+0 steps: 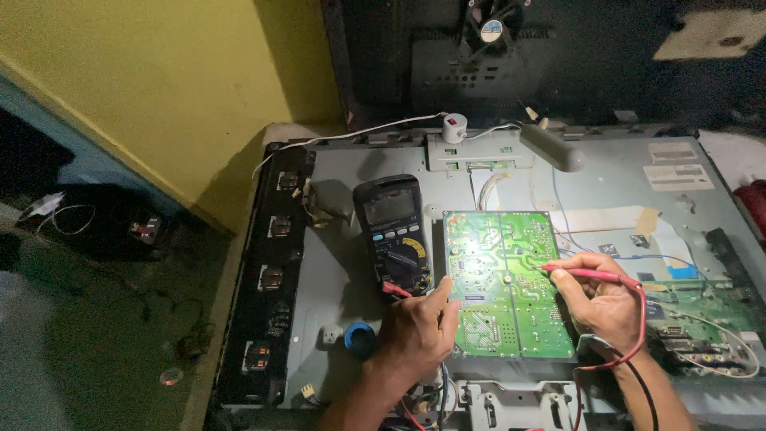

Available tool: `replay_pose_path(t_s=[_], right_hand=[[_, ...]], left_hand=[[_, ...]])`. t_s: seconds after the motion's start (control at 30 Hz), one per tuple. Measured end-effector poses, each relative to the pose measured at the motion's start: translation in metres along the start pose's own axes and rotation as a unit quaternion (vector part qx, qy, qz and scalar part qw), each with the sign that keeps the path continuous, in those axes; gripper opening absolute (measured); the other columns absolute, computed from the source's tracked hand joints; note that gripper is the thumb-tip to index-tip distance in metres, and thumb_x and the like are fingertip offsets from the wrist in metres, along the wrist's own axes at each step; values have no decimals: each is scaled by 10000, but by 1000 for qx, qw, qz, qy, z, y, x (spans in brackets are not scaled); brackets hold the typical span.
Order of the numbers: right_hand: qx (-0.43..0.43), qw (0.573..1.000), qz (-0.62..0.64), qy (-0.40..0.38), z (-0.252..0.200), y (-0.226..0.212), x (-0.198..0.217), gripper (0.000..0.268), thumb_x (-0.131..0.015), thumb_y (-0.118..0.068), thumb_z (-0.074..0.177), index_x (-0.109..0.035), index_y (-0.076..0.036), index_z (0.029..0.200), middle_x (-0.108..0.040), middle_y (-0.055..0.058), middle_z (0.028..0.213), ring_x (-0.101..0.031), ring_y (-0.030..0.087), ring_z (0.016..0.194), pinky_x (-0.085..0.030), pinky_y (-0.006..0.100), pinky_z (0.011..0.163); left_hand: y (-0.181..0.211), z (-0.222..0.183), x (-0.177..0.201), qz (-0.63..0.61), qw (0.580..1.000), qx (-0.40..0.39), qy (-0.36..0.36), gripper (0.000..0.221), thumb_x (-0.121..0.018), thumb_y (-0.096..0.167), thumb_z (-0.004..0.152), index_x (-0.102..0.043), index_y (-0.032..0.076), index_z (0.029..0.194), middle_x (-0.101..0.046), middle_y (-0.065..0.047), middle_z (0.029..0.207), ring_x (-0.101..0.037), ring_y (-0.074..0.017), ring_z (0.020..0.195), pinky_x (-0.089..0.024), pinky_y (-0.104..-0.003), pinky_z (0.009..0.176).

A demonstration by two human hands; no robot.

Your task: Using a multimeter to diagnose a circuit board inside a television

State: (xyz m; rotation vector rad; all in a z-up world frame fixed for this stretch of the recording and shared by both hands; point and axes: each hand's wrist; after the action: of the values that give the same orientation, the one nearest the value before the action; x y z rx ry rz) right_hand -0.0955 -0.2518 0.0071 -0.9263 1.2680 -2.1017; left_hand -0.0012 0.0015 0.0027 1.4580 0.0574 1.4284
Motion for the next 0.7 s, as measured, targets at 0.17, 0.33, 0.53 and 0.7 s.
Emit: replay_pose_path(t_s=[0.17, 0.33, 0.53, 0.7], right_hand=[[26, 1000, -7, -16, 2, 7, 3, 151, -728, -50, 915, -676, -48, 1057, -751, 98, 928, -611, 81, 659, -473, 182, 563], [6, 1000, -10, -5, 1, 6, 2, 139, -727, -60, 917, -680, -59, 1048, -753, 95, 915, -593, 82, 642, -459, 192, 557], [-9, 1000, 15, 4, 2, -3, -1, 116, -722, -48, 912, -684, -57, 1021, -762, 107, 928, -716, 145, 811, -559, 231, 697], [31, 999, 19, -11, 4, -2, 2, 108, -706, -51, 920, -679, -78, 1021, -783, 103, 968, -742, 123, 832, -556, 186, 664]], left_hand=[[-2, 1, -4, 6, 1000, -7, 12, 429, -678, 238, 968, -660, 10, 1330, -693, -166, 629, -642, -328, 478, -416, -477, 408], [4, 2, 5, 0, 999, 8, -31, 441, -628, 223, 997, -613, -4, 1375, -629, -175, 584, -582, -319, 455, -358, -492, 407], [9, 5, 11, 26, 998, 20, -53, 434, -637, 242, 987, -636, 19, 1359, -695, -213, 703, -665, -376, 566, -450, -509, 470], [3, -1, 2, 64, 997, -35, 15, 436, -688, 237, 942, -673, 36, 1328, -759, -160, 798, -706, -348, 658, -505, -486, 537]])
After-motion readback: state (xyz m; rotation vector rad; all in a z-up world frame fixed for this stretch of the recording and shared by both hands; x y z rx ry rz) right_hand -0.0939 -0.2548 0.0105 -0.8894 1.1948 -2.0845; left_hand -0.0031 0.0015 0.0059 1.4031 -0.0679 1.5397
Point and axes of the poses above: each hand's wrist, its own z-axis towards the middle knuckle, its own x-axis out of the back of the hand, y = z × x
